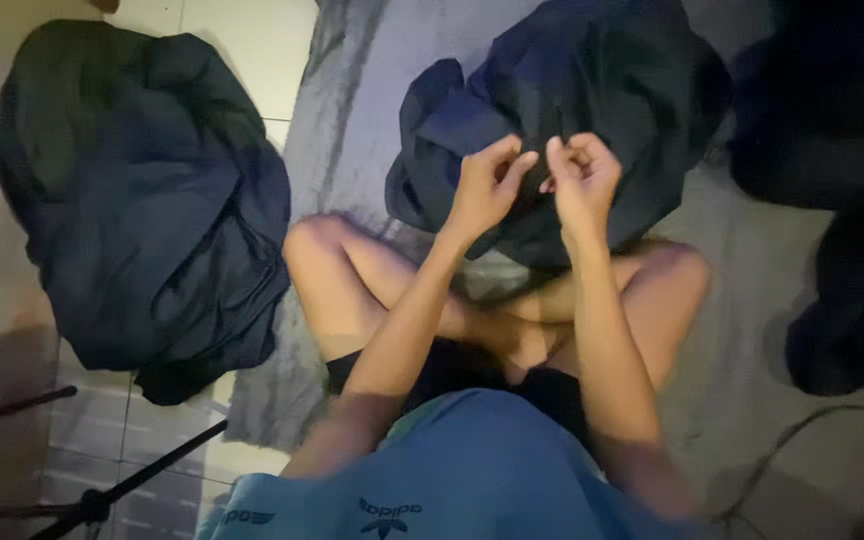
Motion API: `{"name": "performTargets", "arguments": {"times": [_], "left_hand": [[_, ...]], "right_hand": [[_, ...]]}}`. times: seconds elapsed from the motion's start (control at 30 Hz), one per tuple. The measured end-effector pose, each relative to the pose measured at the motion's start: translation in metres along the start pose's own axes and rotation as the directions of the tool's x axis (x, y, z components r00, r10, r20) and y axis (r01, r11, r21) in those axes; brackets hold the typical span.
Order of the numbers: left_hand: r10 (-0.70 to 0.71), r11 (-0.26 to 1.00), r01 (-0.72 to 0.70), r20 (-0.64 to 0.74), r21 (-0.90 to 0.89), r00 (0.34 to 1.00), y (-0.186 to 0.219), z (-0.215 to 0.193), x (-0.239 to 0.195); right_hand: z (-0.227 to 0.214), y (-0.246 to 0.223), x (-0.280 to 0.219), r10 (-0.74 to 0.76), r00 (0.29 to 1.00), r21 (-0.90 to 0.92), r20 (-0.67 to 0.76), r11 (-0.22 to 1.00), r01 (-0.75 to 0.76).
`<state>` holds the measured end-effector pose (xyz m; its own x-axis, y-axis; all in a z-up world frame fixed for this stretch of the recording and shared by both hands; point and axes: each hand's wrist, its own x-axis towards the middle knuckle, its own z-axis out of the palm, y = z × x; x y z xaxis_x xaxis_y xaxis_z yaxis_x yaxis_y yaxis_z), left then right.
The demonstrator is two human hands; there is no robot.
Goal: The person folds a sleeping bag by spreading it out on the floor, smoothing the fabric by hand, folding it into a rectangle, and then rolling it into a compact cylinder.
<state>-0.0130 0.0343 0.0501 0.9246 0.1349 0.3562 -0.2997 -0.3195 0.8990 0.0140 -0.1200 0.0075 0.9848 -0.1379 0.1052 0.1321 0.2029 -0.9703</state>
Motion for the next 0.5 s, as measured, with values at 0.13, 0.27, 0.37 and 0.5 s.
{"name": "performTargets", "arguments": {"times": [0.13, 0.27, 0.37, 0.5], "left_hand": [[-0.127, 0.962, 0.127, 0.013, -0.243, 0.992, -0.033, 0.003, -0.01], [-0.089, 0.994, 0.083, -0.077, -0.071, 0.993, -0.027, -0.001, -0.011], [-0.103, 0.995, 0.105, -0.21, -0.004, 0.972, 0.004, -0.007, -0.016], [-0.116, 0.982, 0.139, -0.168, 0.131, 0.979, 0.051, -0.031, -0.026]], "right_hand": [[-0.009, 0.036, -0.017, 0.015, 0.986, -0.104, 0.165, 0.995, 0.003], [-0.006, 0.018, -0.007, -0.147, 0.978, -0.34, 0.147, 0.921, 0.19], [-0.002, -0.006, -0.018, -0.061, 0.997, -0.159, 0.04, 0.985, 0.067], [-0.022, 0.007, -0.01, 0.007, 0.998, -0.062, 0.056, 0.998, -0.004]]}}
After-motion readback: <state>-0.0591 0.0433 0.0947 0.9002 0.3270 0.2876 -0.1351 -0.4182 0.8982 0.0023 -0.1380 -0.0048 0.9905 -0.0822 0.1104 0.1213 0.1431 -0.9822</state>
